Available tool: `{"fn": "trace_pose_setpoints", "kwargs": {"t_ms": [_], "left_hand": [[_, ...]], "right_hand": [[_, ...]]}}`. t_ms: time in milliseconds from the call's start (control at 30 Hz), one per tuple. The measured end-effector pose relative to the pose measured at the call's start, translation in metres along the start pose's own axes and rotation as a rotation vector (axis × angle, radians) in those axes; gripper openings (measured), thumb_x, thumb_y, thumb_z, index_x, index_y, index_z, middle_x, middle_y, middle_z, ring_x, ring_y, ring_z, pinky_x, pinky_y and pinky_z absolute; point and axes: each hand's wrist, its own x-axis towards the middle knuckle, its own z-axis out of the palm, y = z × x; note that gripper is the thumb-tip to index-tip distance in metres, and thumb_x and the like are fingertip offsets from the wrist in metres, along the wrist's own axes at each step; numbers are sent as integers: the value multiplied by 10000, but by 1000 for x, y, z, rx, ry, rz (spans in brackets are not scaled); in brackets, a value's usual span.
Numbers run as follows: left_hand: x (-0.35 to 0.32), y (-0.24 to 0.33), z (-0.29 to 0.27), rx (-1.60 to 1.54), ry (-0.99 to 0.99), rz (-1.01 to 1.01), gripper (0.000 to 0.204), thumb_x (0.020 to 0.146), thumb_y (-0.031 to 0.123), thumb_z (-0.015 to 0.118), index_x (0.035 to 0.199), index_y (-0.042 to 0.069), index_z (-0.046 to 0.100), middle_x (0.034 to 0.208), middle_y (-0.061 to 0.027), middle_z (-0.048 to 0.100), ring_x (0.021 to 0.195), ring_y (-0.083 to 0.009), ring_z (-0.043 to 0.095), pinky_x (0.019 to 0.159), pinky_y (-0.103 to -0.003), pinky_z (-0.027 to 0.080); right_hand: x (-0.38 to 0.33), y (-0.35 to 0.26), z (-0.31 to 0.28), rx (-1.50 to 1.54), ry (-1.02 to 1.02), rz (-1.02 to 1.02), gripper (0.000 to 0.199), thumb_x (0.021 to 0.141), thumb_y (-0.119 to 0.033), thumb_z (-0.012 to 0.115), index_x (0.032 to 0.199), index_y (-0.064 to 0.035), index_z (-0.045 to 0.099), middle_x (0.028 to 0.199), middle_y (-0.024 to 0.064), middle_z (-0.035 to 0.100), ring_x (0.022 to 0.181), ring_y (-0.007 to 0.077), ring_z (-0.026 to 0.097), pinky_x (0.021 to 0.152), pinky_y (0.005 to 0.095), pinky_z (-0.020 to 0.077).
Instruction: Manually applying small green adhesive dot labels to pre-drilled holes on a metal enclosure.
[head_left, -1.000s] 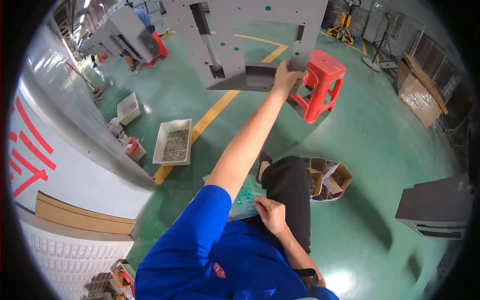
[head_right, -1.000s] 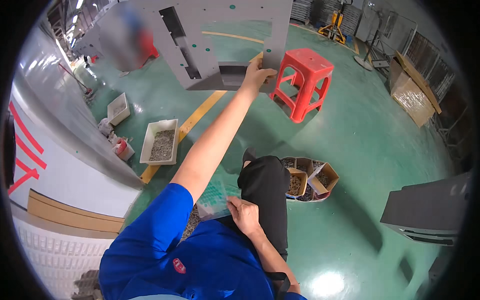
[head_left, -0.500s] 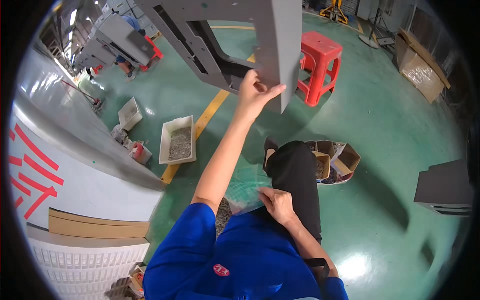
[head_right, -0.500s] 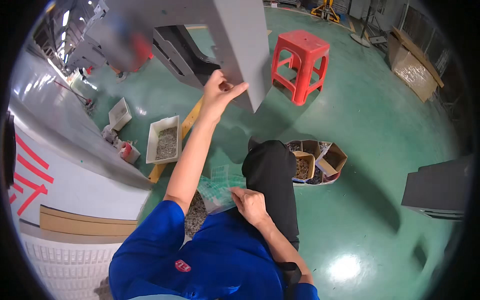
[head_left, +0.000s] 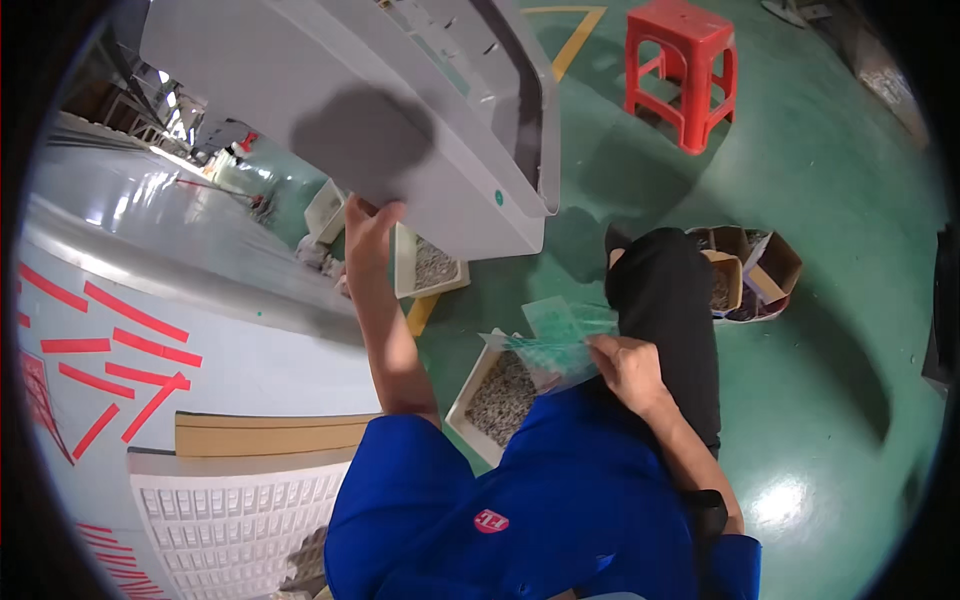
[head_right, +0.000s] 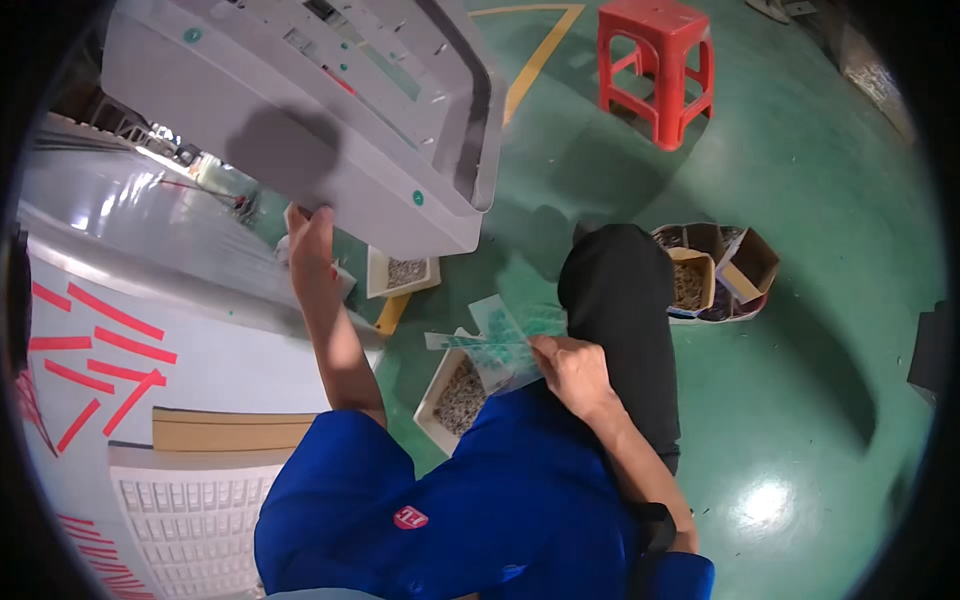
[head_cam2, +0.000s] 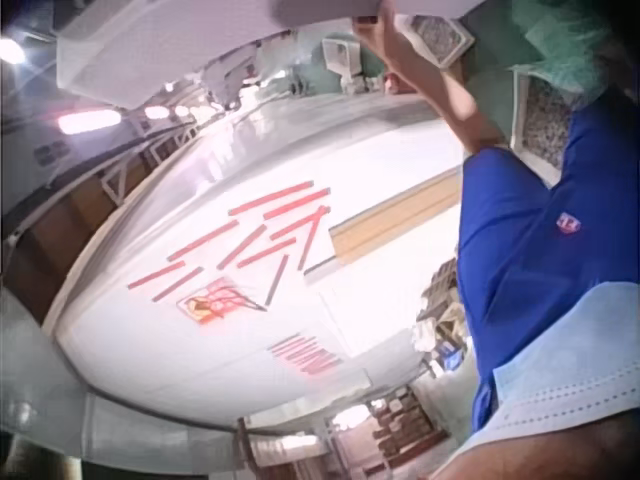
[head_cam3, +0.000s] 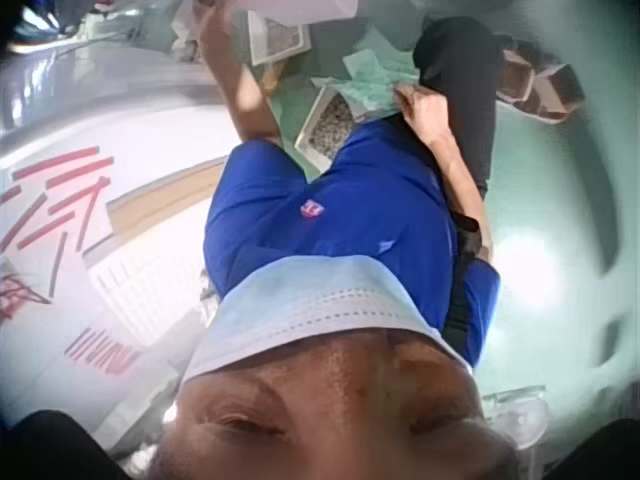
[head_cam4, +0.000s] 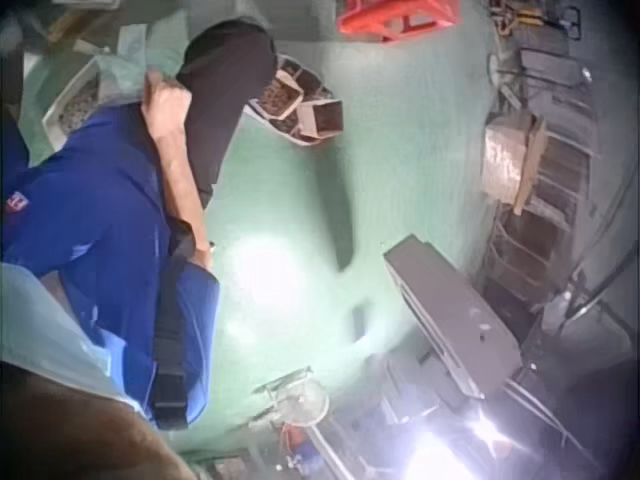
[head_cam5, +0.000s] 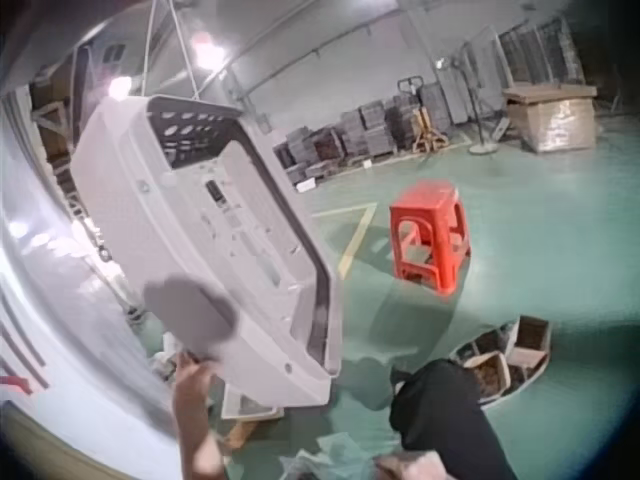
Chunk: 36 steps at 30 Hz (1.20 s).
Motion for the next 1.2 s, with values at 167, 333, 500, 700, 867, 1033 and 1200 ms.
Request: {"fn": "trace_pose_setpoints", "kwargs": {"t_ms": [167,333,500,700,867,1033,1200], "left_hand": [[28,-32,-63,-241,-133,35,570,706,207,728,1174,-40,513,1070,-68,588,996,-178,557,875,-300,418],[51,-42,-45,-313,-114,16,549,684,240,730,1126,-32,549,1020,-54,599,929,-166,559,833,-311,421],[65,-45,-22,-228,-76,-25,493,687,205,687,1098,-40,566,1019,-59,609,953,-176,572,838,-305,426],[79,-51,16,-317,-119,33,558,705,201,752,1152,-47,529,1094,-88,593,1052,-210,537,962,-333,371],[102,-61,26,-293,-218,-2,644,689,186,766,1213,-49,476,1164,-100,562,1116,-239,503,999,-355,344],[120,-71,27,-279,-206,17,623,694,192,768,1201,-50,498,1156,-106,573,1101,-238,515,1001,-358,343],[125,-71,24,-260,-236,15,601,713,202,763,1195,-50,506,1157,-102,577,1099,-229,517,1001,-360,343]], "right_hand": [[0,-4,1,-5,2,-7,141,781,-61,652,919,-65,624,684,103,611,603,288,610,540,383,482],[-2,-6,3,-17,6,-5,149,768,-44,656,912,-71,626,668,98,606,580,284,604,529,375,485],[1,-7,3,-34,13,-33,138,770,-51,654,907,-66,641,668,96,616,591,263,618,527,368,492],[-4,-1,3,-40,-7,2,132,774,-49,648,906,-62,644,669,99,620,589,252,625,527,366,499],[-6,0,2,-29,22,-13,142,768,-65,652,910,-61,642,650,97,612,586,266,621,531,375,507],[-7,3,2,-7,31,-24,146,768,-71,654,913,-65,640,642,93,606,580,267,617,530,372,507],[-6,4,1,-21,15,-23,148,764,-65,654,911,-69,642,631,90,601,573,262,614,522,367,504]]}}
